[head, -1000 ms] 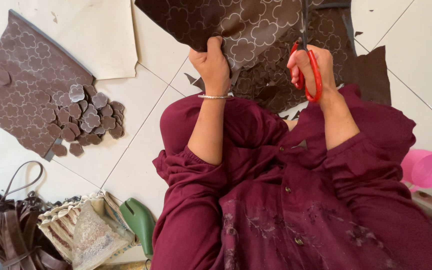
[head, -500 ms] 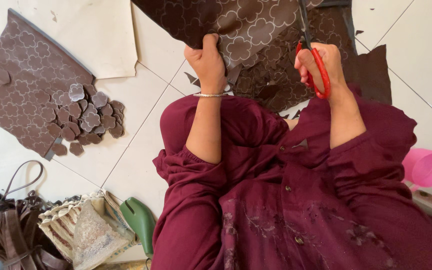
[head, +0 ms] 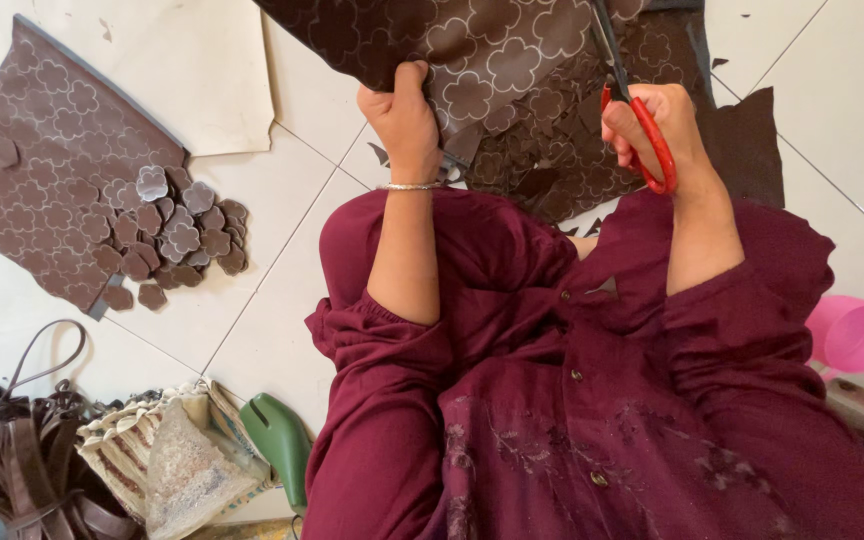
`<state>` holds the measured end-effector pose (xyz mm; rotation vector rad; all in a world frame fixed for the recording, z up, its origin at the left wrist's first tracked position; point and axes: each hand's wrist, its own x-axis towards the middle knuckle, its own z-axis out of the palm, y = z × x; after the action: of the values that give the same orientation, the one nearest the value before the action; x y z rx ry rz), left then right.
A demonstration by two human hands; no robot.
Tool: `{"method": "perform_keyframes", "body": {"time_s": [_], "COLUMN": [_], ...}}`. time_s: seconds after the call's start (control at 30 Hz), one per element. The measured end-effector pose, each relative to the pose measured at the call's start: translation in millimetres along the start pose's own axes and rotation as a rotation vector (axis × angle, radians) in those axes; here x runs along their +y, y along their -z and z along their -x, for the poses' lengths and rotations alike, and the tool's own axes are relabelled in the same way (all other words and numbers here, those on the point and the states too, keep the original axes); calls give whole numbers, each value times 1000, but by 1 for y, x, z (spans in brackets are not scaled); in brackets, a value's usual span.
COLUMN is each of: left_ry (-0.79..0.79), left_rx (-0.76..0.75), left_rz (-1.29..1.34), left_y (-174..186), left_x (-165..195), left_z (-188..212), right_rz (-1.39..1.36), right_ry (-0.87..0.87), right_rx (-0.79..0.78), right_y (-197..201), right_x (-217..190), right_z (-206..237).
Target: The person sits on the floor and uses red-handled scissors to cut flower-shaped pieces from a brown patterned fabric. They repeatedly trim the edges of each piece and place the finished cutouts into a growing pile on the floor.
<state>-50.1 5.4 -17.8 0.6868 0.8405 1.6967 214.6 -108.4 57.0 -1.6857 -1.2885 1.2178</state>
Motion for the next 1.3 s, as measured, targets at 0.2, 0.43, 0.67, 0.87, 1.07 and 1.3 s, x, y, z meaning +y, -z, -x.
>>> {"method": "perform_keyframes", "body": {"time_s": [0.2,0.43,0.67,0.87,1.07,1.3], "left_ry": [60,123,68,46,63,97], "left_rx": [-12,-36,-96,-87,-95,-135], "left_rz": [9,37,14,3,-17,-14], "left_y": [4,9,12,12,10,8], "left_x": [1,1,-4,-2,3,4], "left_z": [-4,-8,-9,-7,-6,-2], "right_rz": [30,45,-2,13,-21,-93], "right_ry": [-31,-57,0,10,-37,-14], "right_rx": [-38,-99,-115,-92,-179,-211], "right_y": [3,7,6,7,5,2], "right_x": [-9,-18,-14,-11,-14,-12], "right_z": [1,4,5,6,4,4]}}
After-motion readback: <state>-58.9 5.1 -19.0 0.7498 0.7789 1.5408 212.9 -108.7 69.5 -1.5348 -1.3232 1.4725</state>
